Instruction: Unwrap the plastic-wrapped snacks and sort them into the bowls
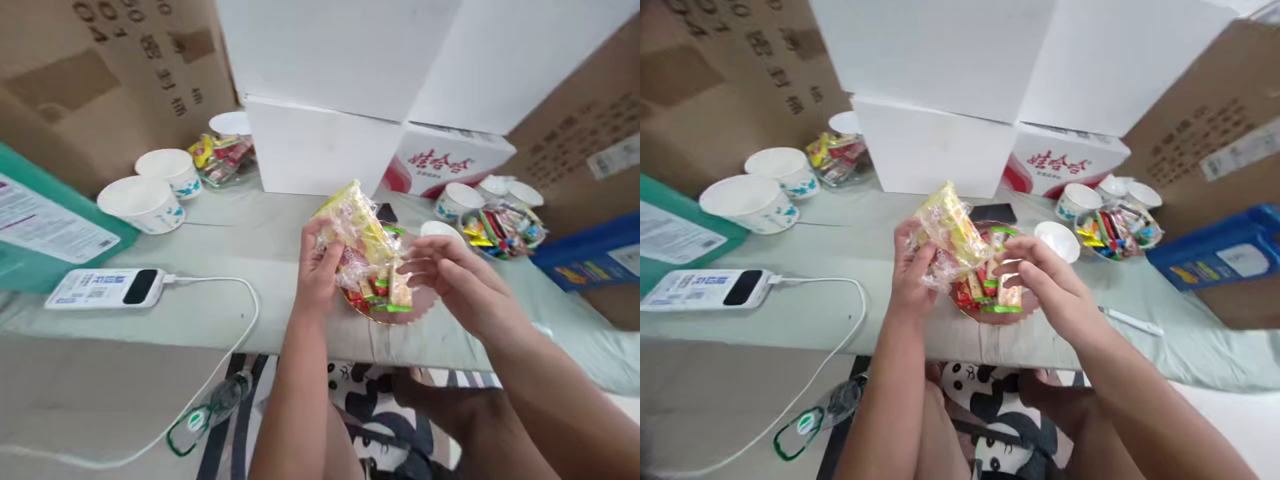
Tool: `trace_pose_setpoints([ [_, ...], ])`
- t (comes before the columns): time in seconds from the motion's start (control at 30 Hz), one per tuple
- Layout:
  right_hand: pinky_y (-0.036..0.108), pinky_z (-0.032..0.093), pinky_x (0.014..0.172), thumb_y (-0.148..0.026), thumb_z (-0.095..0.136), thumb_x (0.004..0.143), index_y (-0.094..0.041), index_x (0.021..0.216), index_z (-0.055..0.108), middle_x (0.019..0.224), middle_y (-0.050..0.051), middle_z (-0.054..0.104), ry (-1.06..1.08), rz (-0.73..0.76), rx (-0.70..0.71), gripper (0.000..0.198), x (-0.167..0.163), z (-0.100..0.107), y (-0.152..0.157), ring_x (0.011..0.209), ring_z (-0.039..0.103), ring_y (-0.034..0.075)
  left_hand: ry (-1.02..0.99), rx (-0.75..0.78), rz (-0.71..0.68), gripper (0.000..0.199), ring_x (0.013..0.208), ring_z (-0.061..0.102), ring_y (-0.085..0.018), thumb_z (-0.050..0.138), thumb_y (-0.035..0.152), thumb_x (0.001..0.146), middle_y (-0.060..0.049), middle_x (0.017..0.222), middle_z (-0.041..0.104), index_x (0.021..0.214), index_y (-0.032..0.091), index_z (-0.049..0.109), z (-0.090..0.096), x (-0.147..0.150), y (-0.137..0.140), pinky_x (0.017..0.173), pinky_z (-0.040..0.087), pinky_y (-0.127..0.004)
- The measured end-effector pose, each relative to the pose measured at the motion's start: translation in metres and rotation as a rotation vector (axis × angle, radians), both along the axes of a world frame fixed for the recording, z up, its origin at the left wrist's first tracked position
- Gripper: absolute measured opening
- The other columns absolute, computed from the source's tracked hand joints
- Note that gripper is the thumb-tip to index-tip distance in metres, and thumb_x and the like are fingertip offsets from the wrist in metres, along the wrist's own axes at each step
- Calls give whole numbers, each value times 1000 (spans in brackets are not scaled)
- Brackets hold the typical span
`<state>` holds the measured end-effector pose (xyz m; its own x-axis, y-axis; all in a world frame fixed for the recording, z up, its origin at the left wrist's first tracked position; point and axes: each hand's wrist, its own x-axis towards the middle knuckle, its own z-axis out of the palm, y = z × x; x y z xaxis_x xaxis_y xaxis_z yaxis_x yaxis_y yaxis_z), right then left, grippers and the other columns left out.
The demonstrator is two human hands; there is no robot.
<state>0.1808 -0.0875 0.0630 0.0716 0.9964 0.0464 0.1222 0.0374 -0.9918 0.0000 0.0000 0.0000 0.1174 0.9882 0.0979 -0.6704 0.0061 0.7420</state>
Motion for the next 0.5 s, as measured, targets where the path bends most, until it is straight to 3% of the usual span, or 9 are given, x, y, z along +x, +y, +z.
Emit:
trace_pose_setpoints([
  [0.07,29,57,73,-42,72,89,-29,108,70,96,1,72,19,-206,170,24,37,-14,-36,83,69,16,-3,40,-75,30,75,62,-11,81,43,78,2,93,64,101,30,66,7,19,-9,64,51,-21],
  [0.17,30,54,66,-31,71,83,-26,98,68,83,0,69,-57,-572,302,15,93,-43,-80,70,65,16,27,149,-262,46,96,67,-20,78,61,73,-2,107,66,104,30,64,14,51,-28,79,57,-31],
  [0.23,33,53,68,-24,66,78,-25,91,65,77,-1,66,-195,-840,279,14,132,-66,-100,70,64,18,97,256,-446,66,109,66,-26,80,69,65,-5,122,64,116,33,59,15,75,-45,86,58,-38],
  [0.3,41,55,79,-20,58,71,-24,91,64,82,3,68,-440,-1000,167,22,169,-91,-116,81,66,23,233,352,-642,81,111,66,-28,87,62,59,-7,129,61,126,36,51,10,100,-64,87,59,-40],
  [0.4,53,49,95,-21,54,68,-20,108,67,112,14,70,-832,-910,-90,43,211,-121,-132,108,64,34,489,382,-781,75,102,67,-23,88,43,67,-6,122,60,129,35,45,-6,136,-86,86,59,-38],
  [0.5,59,44,98,-27,54,76,-21,116,70,128,17,66,-1010,-742,-305,43,235,-134,-139,120,57,40,748,401,-652,54,88,64,-17,79,33,74,-3,108,60,120,28,51,-29,168,-93,79,57,-32],
])
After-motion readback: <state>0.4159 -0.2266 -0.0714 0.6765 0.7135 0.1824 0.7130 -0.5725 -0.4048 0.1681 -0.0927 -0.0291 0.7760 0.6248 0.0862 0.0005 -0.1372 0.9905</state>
